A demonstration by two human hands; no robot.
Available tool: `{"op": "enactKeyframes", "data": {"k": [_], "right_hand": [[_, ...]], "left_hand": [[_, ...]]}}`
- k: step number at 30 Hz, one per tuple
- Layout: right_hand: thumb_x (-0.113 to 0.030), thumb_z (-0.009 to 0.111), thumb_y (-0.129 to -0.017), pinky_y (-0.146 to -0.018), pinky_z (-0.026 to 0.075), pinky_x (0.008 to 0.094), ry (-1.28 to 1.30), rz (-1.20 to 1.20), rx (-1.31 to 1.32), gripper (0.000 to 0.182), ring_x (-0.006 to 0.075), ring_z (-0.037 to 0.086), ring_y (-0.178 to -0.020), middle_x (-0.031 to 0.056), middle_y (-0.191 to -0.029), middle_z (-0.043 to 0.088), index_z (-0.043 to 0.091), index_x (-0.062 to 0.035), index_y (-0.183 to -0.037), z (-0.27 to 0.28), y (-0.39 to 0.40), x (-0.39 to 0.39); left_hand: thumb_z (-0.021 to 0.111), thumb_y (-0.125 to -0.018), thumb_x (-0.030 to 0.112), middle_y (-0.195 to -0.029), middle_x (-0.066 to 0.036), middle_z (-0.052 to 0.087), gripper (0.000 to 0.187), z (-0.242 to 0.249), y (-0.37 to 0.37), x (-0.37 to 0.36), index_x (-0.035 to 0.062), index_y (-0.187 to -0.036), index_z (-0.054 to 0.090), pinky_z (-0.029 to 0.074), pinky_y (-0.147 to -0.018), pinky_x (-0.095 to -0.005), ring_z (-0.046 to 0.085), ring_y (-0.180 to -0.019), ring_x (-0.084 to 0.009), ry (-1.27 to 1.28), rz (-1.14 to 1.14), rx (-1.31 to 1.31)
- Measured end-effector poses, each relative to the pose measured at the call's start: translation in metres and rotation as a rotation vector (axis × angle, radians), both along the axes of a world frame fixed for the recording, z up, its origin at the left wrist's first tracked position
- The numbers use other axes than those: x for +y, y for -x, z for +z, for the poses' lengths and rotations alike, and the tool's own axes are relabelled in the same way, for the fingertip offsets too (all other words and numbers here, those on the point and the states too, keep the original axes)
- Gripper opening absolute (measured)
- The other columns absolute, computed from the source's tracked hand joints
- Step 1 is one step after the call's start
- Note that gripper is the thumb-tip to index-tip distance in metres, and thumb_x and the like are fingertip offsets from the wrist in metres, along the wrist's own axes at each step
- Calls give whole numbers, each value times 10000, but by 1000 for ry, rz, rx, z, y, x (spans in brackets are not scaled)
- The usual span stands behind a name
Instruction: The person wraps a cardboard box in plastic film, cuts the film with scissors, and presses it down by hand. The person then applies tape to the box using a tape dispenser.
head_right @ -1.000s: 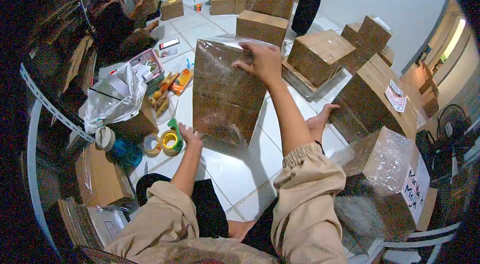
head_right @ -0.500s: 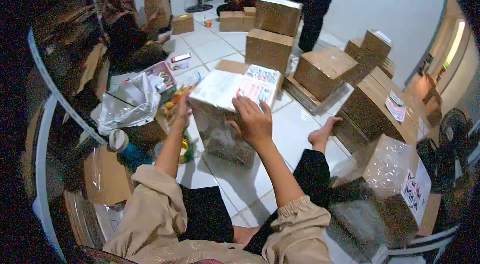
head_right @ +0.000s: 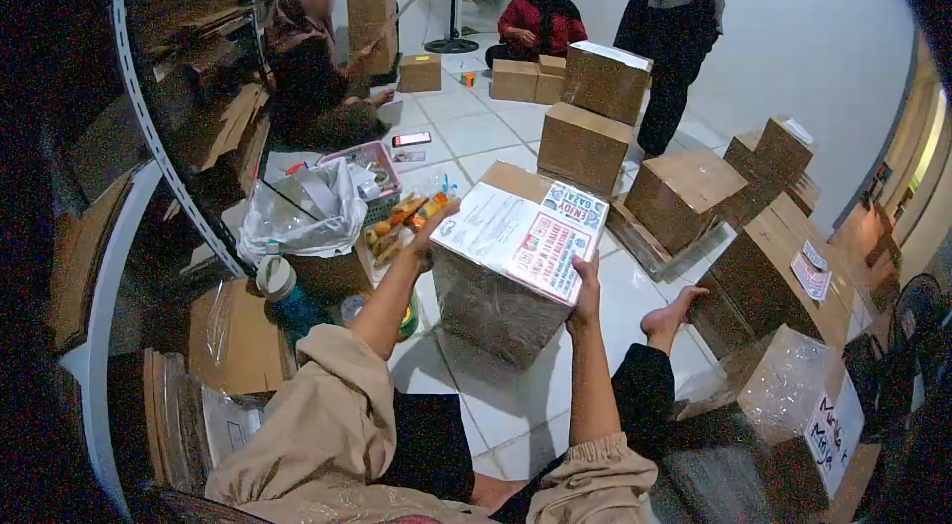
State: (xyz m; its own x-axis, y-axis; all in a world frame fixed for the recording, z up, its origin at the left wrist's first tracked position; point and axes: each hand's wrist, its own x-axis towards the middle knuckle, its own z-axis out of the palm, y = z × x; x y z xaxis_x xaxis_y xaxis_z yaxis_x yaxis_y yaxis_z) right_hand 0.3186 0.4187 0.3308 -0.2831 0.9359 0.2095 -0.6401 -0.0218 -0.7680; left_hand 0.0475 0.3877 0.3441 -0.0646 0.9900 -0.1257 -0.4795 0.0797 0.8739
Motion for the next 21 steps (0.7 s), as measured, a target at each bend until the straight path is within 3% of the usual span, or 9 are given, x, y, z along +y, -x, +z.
{"op": "enactKeyframes", "data": {"k": [3, 7, 8, 9, 10, 11, 16, 18, 21], "right_hand": [[-147, 458, -820, -948, 403, 341, 106, 132, 41, 658, 254, 440, -1179, 155, -1315, 387, 155, -77, -1399, -4, -8, -4], [-157, 501, -776, -1009, 335, 344, 6, 169, -46, 727, 261, 367, -1243, 154, -1380, 312, 152, -74, -1408, -2, -9, -35], [-152, 494, -789, -994, 362, 345, -39, 128, -52, 665, 242, 424, -1201, 153, -1319, 398, 217, -47, -1384, 1, -9, -54], [-152, 500, -756, -1004, 349, 353, -57, 146, -88, 730, 253, 409, -1211, 151, -1332, 377, 171, -46, -1399, -2, -15, -68], [-165, 503, -737, -1003, 349, 359, -76, 173, -59, 761, 261, 410, -1208, 155, -1335, 367, 154, -47, -1403, 6, -19, -90], [-177, 505, -719, -1003, 349, 365, -95, 199, -36, 792, 270, 412, -1206, 159, -1339, 357, 137, -47, -1408, 10, -25, -110], [-306, 558, -643, -985, 328, 366, -69, 127, -235, 939, 271, 384, -1202, 173, -1339, 332, 100, -42, -1418, -4, -56, -183], [-337, 570, -633, -997, 305, 385, -104, 98, -304, 961, 278, 361, -1217, 174, -1341, 326, 103, -33, -1416, -8, -66, -206], [-366, 598, -601, -1008, 285, 409, -55, 64, -432, 994, 293, 353, -1216, 167, -1332, 335, 129, -13, -1404, -46, -92, -233]], "left_hand": [[543, -807, 483, -1233, -113, 514, 665, 15, -14, -29, 32, -1282, 428, 411, -896, -318, 531, -1063, -200, 16, 30, 23], [528, -829, 409, -1189, -117, 548, 623, -9, -16, -78, 6, -1286, 399, 445, -894, -329, 572, -1019, -204, -122, 49, -148], [516, -837, 413, -1220, -120, 523, 628, -20, -16, -94, 12, -1302, 381, 429, -918, -336, 552, -1051, -215, -126, 80, -158], [503, -845, 418, -1251, -123, 497, 634, -31, -16, -110, 19, -1317, 362, 413, -942, -343, 533, -1082, -226, -128, 111, -171], [450, -879, 445, -1313, -121, 432, 635, -33, -25, -127, 52, -1357, 307, 371, -986, -368, 469, -1158, -245, -286, 154, -58], [337, -915, 489, -1471, -77, 145, 716, -46, -26, -136, 68, -1426, 67, 155, -1084, -325, 197, -1333, -194, -415, 28, -123], [285, -933, 484, -1441, -77, 215, 643, -62, -56, -200, 120, -1430, 101, 209, -1068, -348, 248, -1306, -193, -224, 24, -388], [278, -940, 468, -1394, -83, 303, 601, -44, -72, -235, 113, -1414, 177, 254, -1049, -349, 307, -1269, -192, -126, 49, -227], [276, -937, 476, -1340, -93, 382, 583, -64, -86, -270, 100, -1383, 259, 303, -1021, -346, 381, -1217, -198, -111, 107, -110]]}}
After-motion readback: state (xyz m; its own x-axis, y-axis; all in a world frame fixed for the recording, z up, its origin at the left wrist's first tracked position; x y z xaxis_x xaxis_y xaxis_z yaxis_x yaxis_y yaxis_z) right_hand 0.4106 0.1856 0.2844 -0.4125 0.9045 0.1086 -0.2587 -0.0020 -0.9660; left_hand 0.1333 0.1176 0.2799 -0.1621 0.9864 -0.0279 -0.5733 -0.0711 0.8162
